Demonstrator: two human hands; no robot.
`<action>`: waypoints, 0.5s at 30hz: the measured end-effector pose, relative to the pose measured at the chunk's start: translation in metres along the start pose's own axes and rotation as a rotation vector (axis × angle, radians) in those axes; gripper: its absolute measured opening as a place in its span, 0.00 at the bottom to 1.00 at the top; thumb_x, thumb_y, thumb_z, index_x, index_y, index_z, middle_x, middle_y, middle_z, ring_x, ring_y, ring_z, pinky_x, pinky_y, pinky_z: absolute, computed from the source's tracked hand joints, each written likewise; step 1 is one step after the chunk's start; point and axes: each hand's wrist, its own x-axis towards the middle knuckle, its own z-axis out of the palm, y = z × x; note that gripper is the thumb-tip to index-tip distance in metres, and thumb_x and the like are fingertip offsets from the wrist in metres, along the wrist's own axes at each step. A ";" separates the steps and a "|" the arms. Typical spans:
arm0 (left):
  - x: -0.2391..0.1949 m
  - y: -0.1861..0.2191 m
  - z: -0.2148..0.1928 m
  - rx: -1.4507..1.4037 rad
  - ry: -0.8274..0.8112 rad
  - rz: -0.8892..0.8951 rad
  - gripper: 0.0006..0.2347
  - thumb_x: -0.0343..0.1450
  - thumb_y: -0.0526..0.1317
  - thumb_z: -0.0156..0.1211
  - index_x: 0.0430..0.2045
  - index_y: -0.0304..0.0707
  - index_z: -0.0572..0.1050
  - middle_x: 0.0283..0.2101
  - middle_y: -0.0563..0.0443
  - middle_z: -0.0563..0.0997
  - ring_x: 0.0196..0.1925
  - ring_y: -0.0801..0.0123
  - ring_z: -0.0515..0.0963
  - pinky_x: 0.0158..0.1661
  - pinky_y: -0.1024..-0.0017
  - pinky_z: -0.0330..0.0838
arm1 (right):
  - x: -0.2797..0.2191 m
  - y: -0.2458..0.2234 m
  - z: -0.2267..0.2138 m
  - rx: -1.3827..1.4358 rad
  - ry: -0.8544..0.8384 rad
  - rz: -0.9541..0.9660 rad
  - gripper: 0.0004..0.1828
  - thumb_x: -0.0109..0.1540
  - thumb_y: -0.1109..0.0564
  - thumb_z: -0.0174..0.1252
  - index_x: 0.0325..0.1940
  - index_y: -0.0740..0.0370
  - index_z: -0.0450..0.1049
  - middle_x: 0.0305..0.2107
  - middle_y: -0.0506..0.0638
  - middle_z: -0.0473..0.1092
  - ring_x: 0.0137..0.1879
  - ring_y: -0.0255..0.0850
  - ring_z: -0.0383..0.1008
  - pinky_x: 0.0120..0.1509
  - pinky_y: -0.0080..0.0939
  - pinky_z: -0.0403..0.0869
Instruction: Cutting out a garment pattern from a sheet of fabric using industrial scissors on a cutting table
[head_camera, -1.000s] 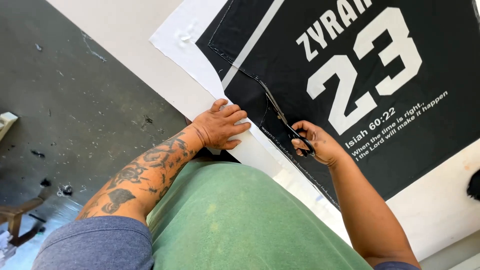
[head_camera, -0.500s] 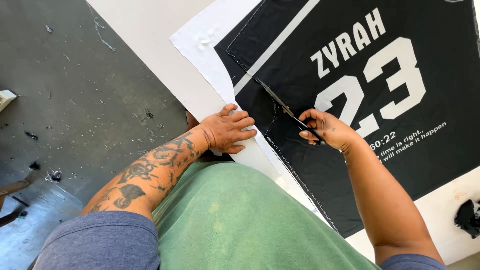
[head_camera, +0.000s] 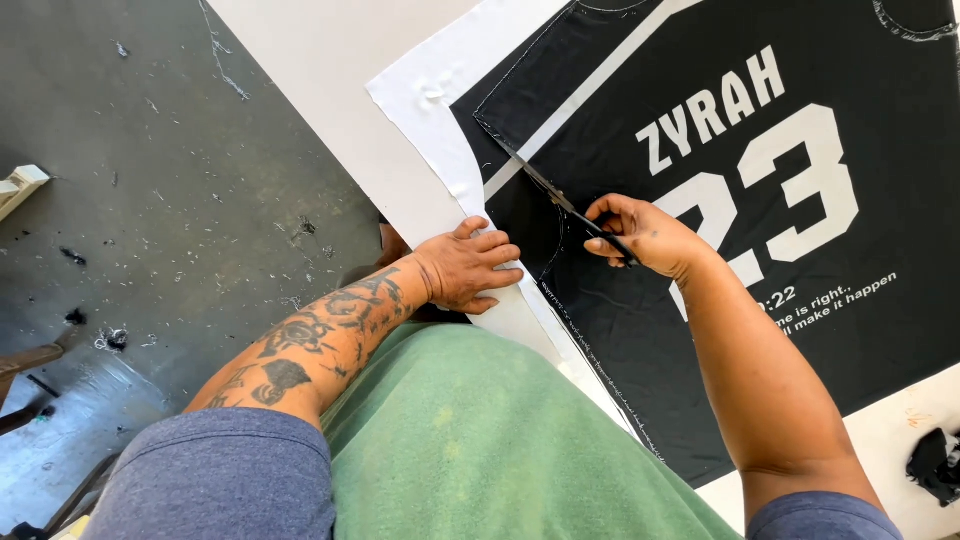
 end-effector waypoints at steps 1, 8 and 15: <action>0.000 0.001 0.001 0.002 -0.002 0.000 0.26 0.63 0.64 0.60 0.54 0.65 0.67 0.61 0.60 0.64 0.68 0.65 0.60 0.69 0.49 0.47 | -0.001 -0.003 0.002 0.002 -0.001 -0.002 0.23 0.58 0.64 0.73 0.55 0.69 0.73 0.23 0.58 0.74 0.25 0.43 0.79 0.28 0.38 0.78; -0.002 0.001 0.006 0.004 0.025 0.010 0.26 0.63 0.63 0.61 0.54 0.65 0.67 0.61 0.59 0.64 0.68 0.65 0.61 0.69 0.48 0.47 | 0.011 -0.028 0.018 -0.084 0.024 0.028 0.25 0.58 0.62 0.75 0.55 0.70 0.74 0.22 0.59 0.74 0.25 0.45 0.79 0.29 0.40 0.77; -0.002 -0.002 0.015 -0.039 0.095 0.013 0.26 0.62 0.62 0.61 0.54 0.66 0.69 0.60 0.60 0.66 0.66 0.65 0.63 0.68 0.48 0.49 | 0.021 -0.023 0.029 -0.100 0.045 0.060 0.28 0.56 0.62 0.77 0.56 0.69 0.73 0.21 0.59 0.74 0.24 0.45 0.79 0.29 0.39 0.78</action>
